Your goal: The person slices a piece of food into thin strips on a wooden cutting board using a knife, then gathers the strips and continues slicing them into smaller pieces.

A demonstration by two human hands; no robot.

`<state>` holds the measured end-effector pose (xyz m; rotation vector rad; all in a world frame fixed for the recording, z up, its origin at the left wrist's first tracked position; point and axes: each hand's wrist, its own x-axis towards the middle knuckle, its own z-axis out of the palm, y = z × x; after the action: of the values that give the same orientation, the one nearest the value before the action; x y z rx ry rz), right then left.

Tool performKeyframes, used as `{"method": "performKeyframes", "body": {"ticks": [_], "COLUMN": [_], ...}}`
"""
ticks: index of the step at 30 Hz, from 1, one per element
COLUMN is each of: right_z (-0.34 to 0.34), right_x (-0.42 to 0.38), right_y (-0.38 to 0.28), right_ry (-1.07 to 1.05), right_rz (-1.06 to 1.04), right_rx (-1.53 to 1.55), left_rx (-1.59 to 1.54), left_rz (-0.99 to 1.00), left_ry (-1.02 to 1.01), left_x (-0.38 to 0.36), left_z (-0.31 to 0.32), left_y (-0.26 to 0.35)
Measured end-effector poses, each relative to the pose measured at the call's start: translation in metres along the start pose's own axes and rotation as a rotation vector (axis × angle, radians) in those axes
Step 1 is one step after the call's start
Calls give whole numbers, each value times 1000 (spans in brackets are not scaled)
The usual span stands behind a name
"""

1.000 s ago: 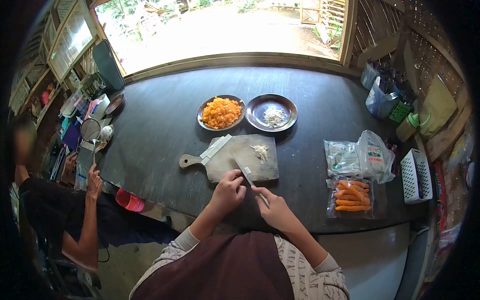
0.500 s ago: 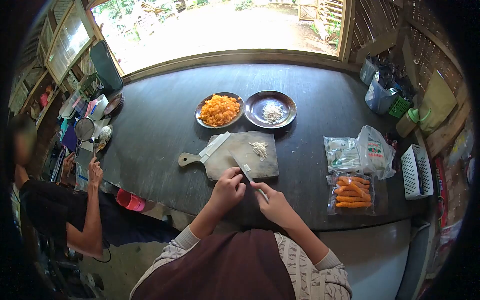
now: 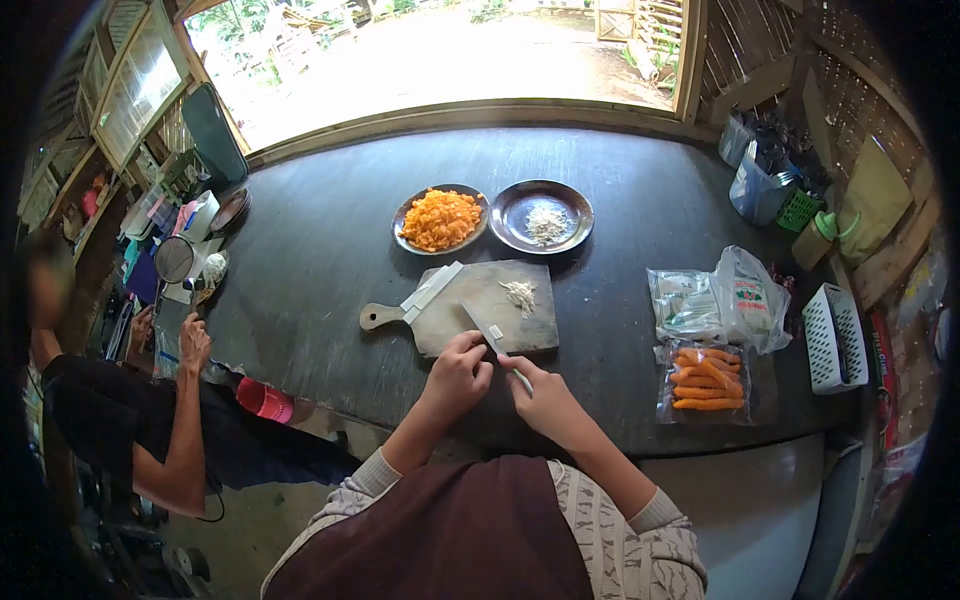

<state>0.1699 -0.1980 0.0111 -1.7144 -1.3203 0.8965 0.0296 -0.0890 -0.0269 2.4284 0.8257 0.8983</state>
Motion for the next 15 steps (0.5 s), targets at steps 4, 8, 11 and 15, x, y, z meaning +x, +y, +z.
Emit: {"method": "performKeyframes", "body": {"ticks": [4, 8, 11, 15], "right_z": [-6, -6, 2, -3], "right_x": [-9, -12, -5, -4], "right_y": [-8, -3, 4, -3], "right_ry": [-22, -32, -2, -18], "right_rz": [23, 19, -17, -9], "right_rx": [5, 41, -14, -24], "left_rx": [19, 7, -10, 12], "left_rz": [57, 47, 42, 72], "left_ry": [53, 39, 37, 63], "left_x": [0, -2, -2, -2], "left_z": [0, 3, 2, 3], "left_y": [-2, -4, -2, -3]}}
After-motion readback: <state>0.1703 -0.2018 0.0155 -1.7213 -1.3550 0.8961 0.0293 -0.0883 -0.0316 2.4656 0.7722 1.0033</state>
